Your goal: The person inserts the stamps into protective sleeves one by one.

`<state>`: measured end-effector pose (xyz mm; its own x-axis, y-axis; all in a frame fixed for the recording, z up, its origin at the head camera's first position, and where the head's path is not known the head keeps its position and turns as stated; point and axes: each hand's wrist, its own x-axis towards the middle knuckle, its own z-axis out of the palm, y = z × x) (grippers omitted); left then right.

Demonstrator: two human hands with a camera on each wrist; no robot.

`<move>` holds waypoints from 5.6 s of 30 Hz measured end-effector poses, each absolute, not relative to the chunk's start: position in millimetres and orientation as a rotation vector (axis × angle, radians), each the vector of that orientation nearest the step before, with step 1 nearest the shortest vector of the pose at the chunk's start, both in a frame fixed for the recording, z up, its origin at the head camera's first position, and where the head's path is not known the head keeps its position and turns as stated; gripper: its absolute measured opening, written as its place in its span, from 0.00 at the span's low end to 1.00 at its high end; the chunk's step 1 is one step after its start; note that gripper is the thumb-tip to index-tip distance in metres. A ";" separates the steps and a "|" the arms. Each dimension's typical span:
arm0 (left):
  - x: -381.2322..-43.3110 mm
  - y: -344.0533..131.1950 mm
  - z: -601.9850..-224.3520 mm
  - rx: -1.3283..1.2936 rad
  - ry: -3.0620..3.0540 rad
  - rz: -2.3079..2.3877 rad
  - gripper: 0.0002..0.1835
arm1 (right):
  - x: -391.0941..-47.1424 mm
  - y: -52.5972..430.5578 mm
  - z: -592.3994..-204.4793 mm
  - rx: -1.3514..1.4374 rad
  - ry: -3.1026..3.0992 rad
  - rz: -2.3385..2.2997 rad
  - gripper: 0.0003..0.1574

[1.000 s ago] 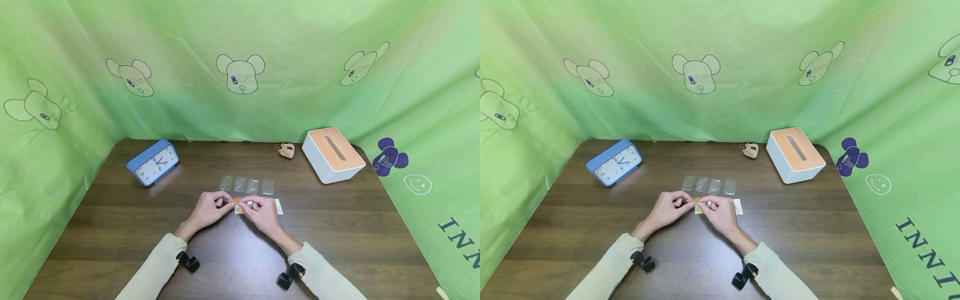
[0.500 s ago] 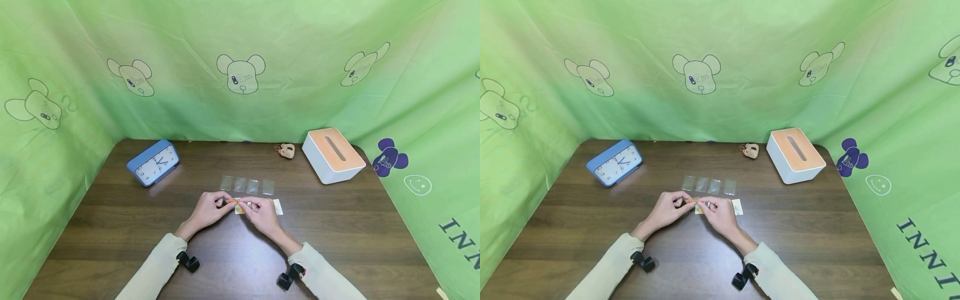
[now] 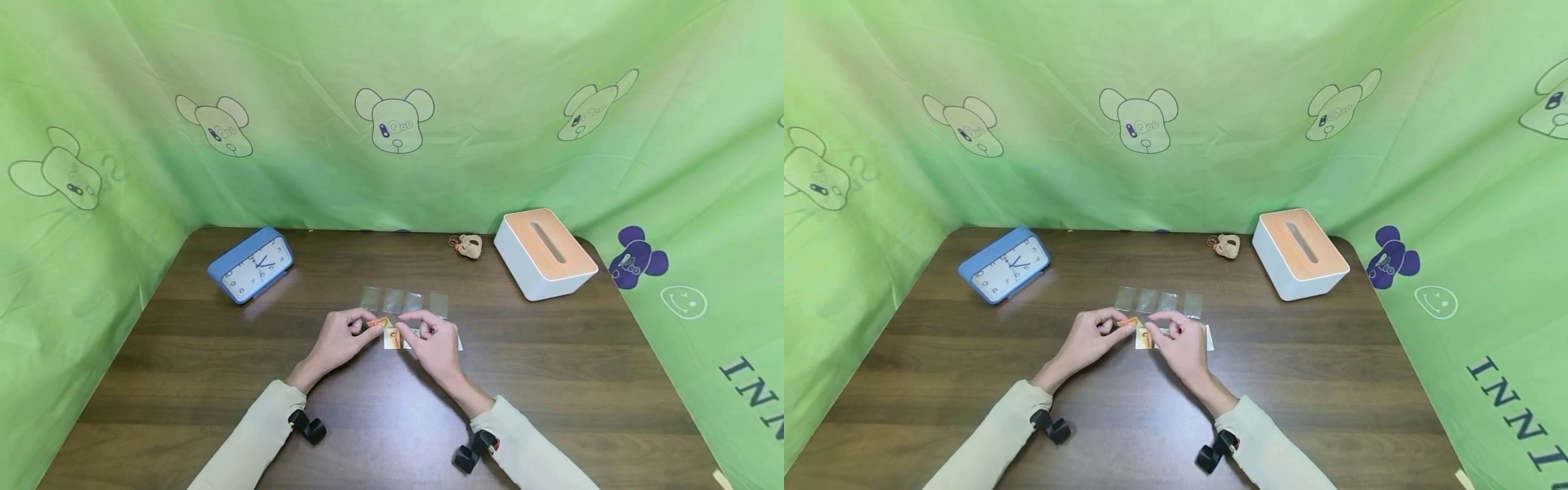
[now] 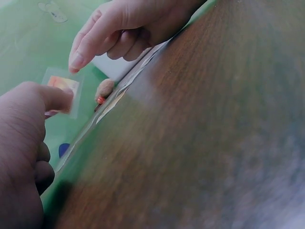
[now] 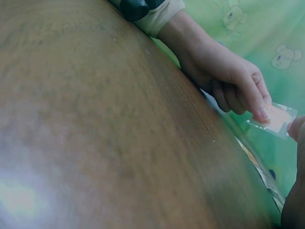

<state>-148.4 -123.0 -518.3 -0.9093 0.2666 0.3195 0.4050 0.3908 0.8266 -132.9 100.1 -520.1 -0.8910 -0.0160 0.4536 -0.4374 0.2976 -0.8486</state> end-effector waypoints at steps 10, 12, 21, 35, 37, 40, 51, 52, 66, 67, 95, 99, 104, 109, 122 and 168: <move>-147.3 -121.7 -516.4 -0.586 -2.537 -1.658 0.05 | -131.8 98.9 -520.7 0.453 -2.257 1.653 0.05; -147.9 -121.8 -517.1 -0.608 -2.561 -1.627 0.05 | -131.6 98.9 -520.5 0.443 -2.263 1.668 0.05; -152.2 -123.4 -526.6 -0.699 -2.460 -1.586 0.07 | -131.1 98.7 -519.3 0.386 -2.264 1.710 0.05; -147.1 -122.9 -517.6 -0.699 -2.527 -1.544 0.05 | -128.8 98.7 -515.7 0.361 -2.213 1.754 0.05; -147.3 -123.2 -518.4 -0.715 -2.527 -1.541 0.05 | -129.0 99.0 -515.9 0.356 -2.213 1.749 0.04; -148.0 -123.8 -520.2 -0.729 -2.497 -1.547 0.05 | -129.8 99.2 -516.5 0.350 -2.214 1.740 0.02; -151.5 -124.8 -512.5 -0.611 -2.517 -1.521 0.04 | -135.2 103.3 -515.1 0.281 -2.218 1.641 0.06; -151.8 -125.2 -511.1 -0.589 -2.525 -1.519 0.03 | -135.3 103.8 -515.0 0.276 -2.222 1.632 0.06; -179.0 -156.9 -539.2 -0.174 -2.423 -1.311 0.06 | -134.7 102.8 -518.1 0.344 -2.217 1.620 0.08; -180.8 -159.1 -541.0 -0.121 -2.428 -1.288 0.06 | -134.9 102.7 -518.2 0.348 -2.221 1.612 0.08; -176.1 -163.9 -527.2 0.174 -2.569 -0.970 0.09 | -135.8 104.6 -519.5 0.454 -2.283 1.506 0.07; -179.7 -156.9 -537.4 0.143 -2.588 -0.947 0.08 | -136.9 104.8 -521.8 0.467 -2.316 1.408 0.07; -177.8 -144.1 -538.2 0.103 -2.600 -0.955 0.08 | -137.4 103.9 -521.8 0.478 -2.324 1.350 0.07; -176.0 -129.0 -534.2 0.059 -2.605 -0.975 0.09 | -137.9 103.5 -521.0 0.482 -2.323 1.324 0.07; -165.6 -108.2 -504.8 0.149 -2.790 -0.851 0.21 | -139.3 103.8 -523.6 0.486 -2.348 1.303 0.07; -167.6 -136.4 -521.5 0.089 -2.811 -1.013 0.09 | -133.8 105.6 -512.8 0.458 -2.670 1.037 0.10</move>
<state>-167.6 -136.4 -521.5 -0.9868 -0.1067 0.1222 -0.0042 0.7698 0.6382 -133.8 105.6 -512.8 -0.9220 -0.2016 0.3305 -0.3719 0.6987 -0.6111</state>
